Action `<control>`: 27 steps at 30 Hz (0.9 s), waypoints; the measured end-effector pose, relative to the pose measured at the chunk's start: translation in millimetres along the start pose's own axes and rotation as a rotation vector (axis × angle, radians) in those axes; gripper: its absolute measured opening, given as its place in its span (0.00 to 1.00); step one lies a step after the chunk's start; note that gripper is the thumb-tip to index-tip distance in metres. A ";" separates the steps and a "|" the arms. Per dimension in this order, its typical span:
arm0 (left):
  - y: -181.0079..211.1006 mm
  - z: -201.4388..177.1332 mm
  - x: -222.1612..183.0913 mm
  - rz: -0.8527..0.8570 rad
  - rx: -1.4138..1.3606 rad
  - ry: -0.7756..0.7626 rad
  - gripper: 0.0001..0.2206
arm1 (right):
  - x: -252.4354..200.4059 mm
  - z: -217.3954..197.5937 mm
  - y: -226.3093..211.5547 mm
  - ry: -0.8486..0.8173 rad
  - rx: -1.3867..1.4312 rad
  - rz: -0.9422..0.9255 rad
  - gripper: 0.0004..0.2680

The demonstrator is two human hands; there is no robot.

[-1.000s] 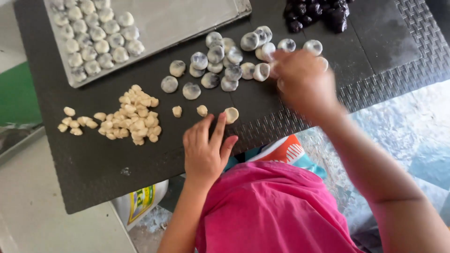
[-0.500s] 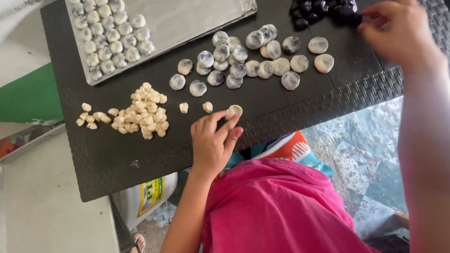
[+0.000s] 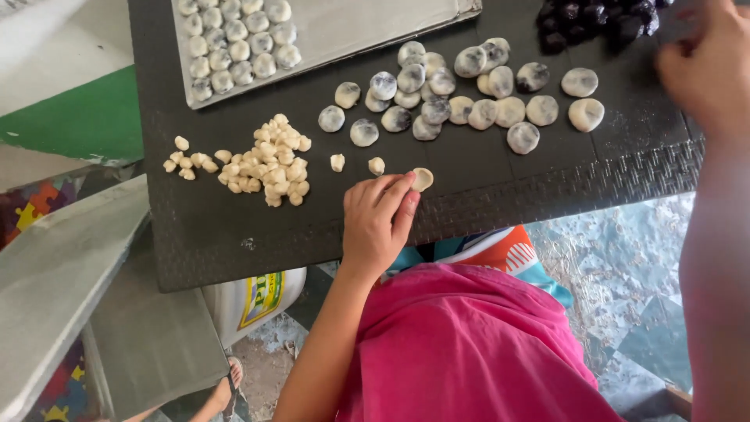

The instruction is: Manually filling small pieces of white dough with a dark filling and sealing them into balls on a production table.

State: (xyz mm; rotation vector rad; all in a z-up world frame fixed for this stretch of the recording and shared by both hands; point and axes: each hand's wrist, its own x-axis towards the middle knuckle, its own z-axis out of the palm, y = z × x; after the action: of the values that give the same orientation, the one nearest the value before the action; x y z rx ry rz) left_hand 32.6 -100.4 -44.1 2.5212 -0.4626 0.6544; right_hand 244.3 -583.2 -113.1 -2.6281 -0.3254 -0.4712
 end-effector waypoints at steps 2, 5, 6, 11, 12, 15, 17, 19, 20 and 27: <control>-4.8 10.5 0.3 -0.022 -0.050 0.008 0.11 | -19.6 -13.1 -12.6 0.093 -0.012 -0.076 0.10; -11.5 20.5 6.1 -0.128 0.062 0.013 0.12 | -34.1 -50.2 -135.9 -0.017 0.276 0.307 0.07; -8.0 18.3 12.2 -0.165 0.077 -0.061 0.10 | -45.8 -44.4 -156.1 0.010 0.282 0.127 0.11; -10.0 19.9 30.8 -0.265 0.051 -0.212 0.02 | -70.9 -11.4 -289.6 -0.012 0.492 -0.110 0.17; -11.7 22.3 32.4 -0.272 0.061 -0.216 0.02 | -71.6 2.5 -304.2 0.062 0.483 -0.195 0.13; -15.0 26.5 35.2 -0.277 0.070 -0.206 0.02 | -86.3 37.1 -323.7 0.110 0.316 -0.350 0.07; -16.8 25.4 32.6 -0.281 0.069 -0.193 0.03 | -94.2 45.3 -324.6 0.081 0.158 -0.419 0.05; -17.0 22.0 26.2 -0.264 -0.018 -0.202 0.02 | -97.9 39.7 -320.5 0.017 0.135 -0.424 0.05; -15.7 15.0 25.2 -0.268 -0.018 -0.204 0.02 | -89.3 47.2 -317.8 0.013 0.137 -0.424 0.05; -19.0 -0.6 15.3 -0.109 -0.226 -0.073 0.11 | -76.4 63.0 -316.7 -0.015 0.228 -0.477 0.08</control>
State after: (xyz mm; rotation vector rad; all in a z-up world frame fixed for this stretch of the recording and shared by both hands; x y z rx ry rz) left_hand 53.3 -87.5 -42.6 2.3420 -0.3975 0.4440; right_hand 96.3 -289.0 -72.6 -2.3223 -0.9620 -0.5286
